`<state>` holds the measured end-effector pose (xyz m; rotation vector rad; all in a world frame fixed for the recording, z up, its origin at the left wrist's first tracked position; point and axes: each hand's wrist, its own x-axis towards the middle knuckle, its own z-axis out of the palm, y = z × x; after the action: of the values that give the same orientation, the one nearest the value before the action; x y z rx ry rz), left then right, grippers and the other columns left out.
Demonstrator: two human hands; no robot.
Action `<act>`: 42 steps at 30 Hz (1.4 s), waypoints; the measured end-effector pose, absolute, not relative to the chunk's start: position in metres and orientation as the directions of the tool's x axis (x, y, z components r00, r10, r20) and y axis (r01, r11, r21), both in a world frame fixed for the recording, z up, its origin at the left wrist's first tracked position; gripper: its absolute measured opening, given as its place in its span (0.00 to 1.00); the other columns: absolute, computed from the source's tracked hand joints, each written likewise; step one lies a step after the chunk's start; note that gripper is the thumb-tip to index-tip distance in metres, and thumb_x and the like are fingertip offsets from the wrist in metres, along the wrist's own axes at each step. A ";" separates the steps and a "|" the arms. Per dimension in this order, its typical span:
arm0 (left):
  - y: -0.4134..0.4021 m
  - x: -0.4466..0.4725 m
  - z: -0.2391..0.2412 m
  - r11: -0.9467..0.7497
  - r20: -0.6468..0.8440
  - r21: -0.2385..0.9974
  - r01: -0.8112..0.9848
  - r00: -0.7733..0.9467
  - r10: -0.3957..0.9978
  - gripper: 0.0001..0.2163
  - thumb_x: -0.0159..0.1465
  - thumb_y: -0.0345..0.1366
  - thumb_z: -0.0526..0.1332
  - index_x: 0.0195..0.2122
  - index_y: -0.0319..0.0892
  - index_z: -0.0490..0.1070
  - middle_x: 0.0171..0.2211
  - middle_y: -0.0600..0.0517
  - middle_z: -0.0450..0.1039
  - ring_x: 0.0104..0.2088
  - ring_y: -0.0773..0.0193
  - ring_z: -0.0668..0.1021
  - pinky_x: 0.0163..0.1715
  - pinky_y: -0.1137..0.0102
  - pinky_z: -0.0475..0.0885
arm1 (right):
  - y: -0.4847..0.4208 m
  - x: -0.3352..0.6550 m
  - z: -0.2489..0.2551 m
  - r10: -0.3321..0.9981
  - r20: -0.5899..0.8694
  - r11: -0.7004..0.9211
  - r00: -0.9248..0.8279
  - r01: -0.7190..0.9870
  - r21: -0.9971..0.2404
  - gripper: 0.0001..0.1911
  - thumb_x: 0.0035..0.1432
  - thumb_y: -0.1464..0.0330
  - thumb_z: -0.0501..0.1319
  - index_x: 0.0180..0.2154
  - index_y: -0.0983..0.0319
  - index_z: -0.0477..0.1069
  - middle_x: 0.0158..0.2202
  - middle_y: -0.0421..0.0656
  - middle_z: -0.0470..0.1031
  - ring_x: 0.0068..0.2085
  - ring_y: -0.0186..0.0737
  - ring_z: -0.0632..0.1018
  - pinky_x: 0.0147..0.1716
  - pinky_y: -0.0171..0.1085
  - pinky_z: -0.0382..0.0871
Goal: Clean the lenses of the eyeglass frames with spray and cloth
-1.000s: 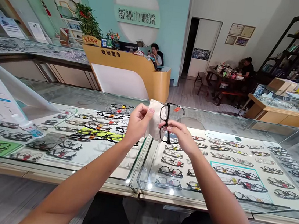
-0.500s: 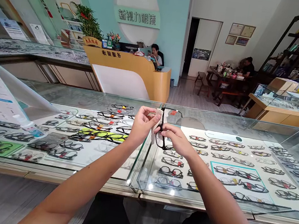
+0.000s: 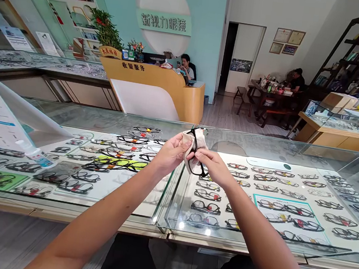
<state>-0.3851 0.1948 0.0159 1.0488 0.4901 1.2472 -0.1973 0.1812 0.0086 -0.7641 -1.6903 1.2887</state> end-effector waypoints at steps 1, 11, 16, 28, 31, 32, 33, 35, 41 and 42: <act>0.195 -0.386 0.017 -0.047 0.232 0.852 -0.522 0.294 0.927 0.28 0.51 0.45 0.84 0.44 0.40 0.72 0.30 0.57 0.77 0.25 0.71 0.77 0.30 0.73 0.74 | 0.182 -0.197 0.007 0.859 0.245 0.244 -0.450 -0.060 -0.968 0.21 0.69 0.50 0.65 0.41 0.60 0.86 0.37 0.43 0.79 0.41 0.43 0.76 0.47 0.40 0.68; 0.198 -0.388 0.009 -0.245 0.322 0.897 -0.367 0.165 0.932 0.24 0.55 0.49 0.81 0.43 0.38 0.78 0.30 0.53 0.79 0.27 0.70 0.76 0.29 0.75 0.70 | 0.183 -0.198 0.003 0.840 0.207 0.194 -0.501 -0.079 -0.978 0.23 0.67 0.47 0.67 0.42 0.60 0.88 0.38 0.45 0.84 0.41 0.43 0.78 0.50 0.43 0.69; 0.198 -0.389 0.011 -0.247 0.313 0.903 -0.353 0.145 0.939 0.23 0.61 0.56 0.76 0.39 0.39 0.77 0.27 0.54 0.75 0.25 0.70 0.73 0.29 0.73 0.69 | 0.179 -0.200 0.009 0.843 0.226 0.246 -0.488 -0.024 -0.969 0.25 0.66 0.45 0.66 0.40 0.60 0.87 0.40 0.45 0.85 0.43 0.45 0.80 0.54 0.45 0.70; 0.199 -0.407 0.019 -0.270 0.345 0.931 -0.245 0.356 0.868 0.26 0.56 0.46 0.81 0.48 0.40 0.75 0.39 0.50 0.80 0.37 0.64 0.79 0.39 0.72 0.72 | 0.180 -0.189 0.015 0.845 0.250 0.285 -0.472 0.002 -0.958 0.25 0.70 0.47 0.63 0.38 0.59 0.87 0.40 0.45 0.85 0.44 0.44 0.78 0.52 0.41 0.68; 0.193 -0.397 0.017 -0.297 0.355 0.925 -0.238 0.261 0.898 0.24 0.56 0.51 0.80 0.40 0.41 0.73 0.33 0.53 0.77 0.31 0.66 0.76 0.34 0.72 0.71 | 0.177 -0.194 0.015 0.823 0.250 0.293 -0.509 0.003 -0.956 0.25 0.69 0.46 0.63 0.38 0.59 0.87 0.40 0.45 0.84 0.43 0.44 0.78 0.51 0.42 0.69; 0.191 -0.394 0.017 -0.307 0.358 0.923 -0.231 0.230 0.905 0.24 0.57 0.53 0.79 0.38 0.41 0.73 0.30 0.54 0.75 0.30 0.66 0.75 0.32 0.72 0.69 | 0.176 -0.195 0.016 0.815 0.250 0.297 -0.522 0.006 -0.955 0.25 0.70 0.46 0.63 0.39 0.59 0.87 0.40 0.45 0.84 0.43 0.44 0.78 0.51 0.42 0.69; 0.191 -0.392 0.017 -0.318 0.363 0.921 -0.224 0.201 0.910 0.24 0.57 0.54 0.78 0.36 0.41 0.73 0.29 0.54 0.74 0.28 0.67 0.73 0.31 0.72 0.68 | 0.175 -0.196 0.016 0.808 0.251 0.303 -0.533 0.010 -0.953 0.25 0.70 0.46 0.63 0.39 0.59 0.87 0.40 0.45 0.84 0.43 0.45 0.78 0.51 0.42 0.70; 0.191 -0.390 0.017 -0.338 0.372 0.917 -0.214 0.150 0.916 0.25 0.59 0.58 0.76 0.34 0.40 0.73 0.27 0.54 0.73 0.27 0.68 0.71 0.29 0.72 0.66 | 0.173 -0.197 0.016 0.802 0.257 0.317 -0.539 0.020 -0.948 0.25 0.70 0.46 0.63 0.40 0.59 0.87 0.39 0.45 0.84 0.42 0.45 0.79 0.50 0.43 0.70; 0.200 -0.402 0.019 -0.308 0.361 0.926 -0.219 0.267 0.894 0.25 0.64 0.60 0.71 0.32 0.39 0.74 0.27 0.53 0.72 0.28 0.67 0.72 0.32 0.71 0.68 | 0.173 -0.192 0.021 0.835 0.246 0.299 -0.493 0.030 -0.954 0.24 0.70 0.48 0.63 0.37 0.59 0.86 0.38 0.45 0.84 0.41 0.44 0.78 0.50 0.42 0.70; 0.201 -0.404 0.020 -0.291 0.353 0.928 -0.231 0.309 0.883 0.24 0.64 0.59 0.71 0.33 0.39 0.74 0.28 0.53 0.73 0.28 0.67 0.72 0.32 0.71 0.68 | 0.174 -0.190 0.022 0.840 0.244 0.298 -0.485 0.035 -0.954 0.24 0.71 0.48 0.63 0.36 0.59 0.86 0.38 0.44 0.83 0.41 0.44 0.78 0.50 0.42 0.69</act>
<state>-0.4043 0.2013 0.0197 1.4538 0.6385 1.2489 -0.1897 0.1738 0.0220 -0.7911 -1.7700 1.2734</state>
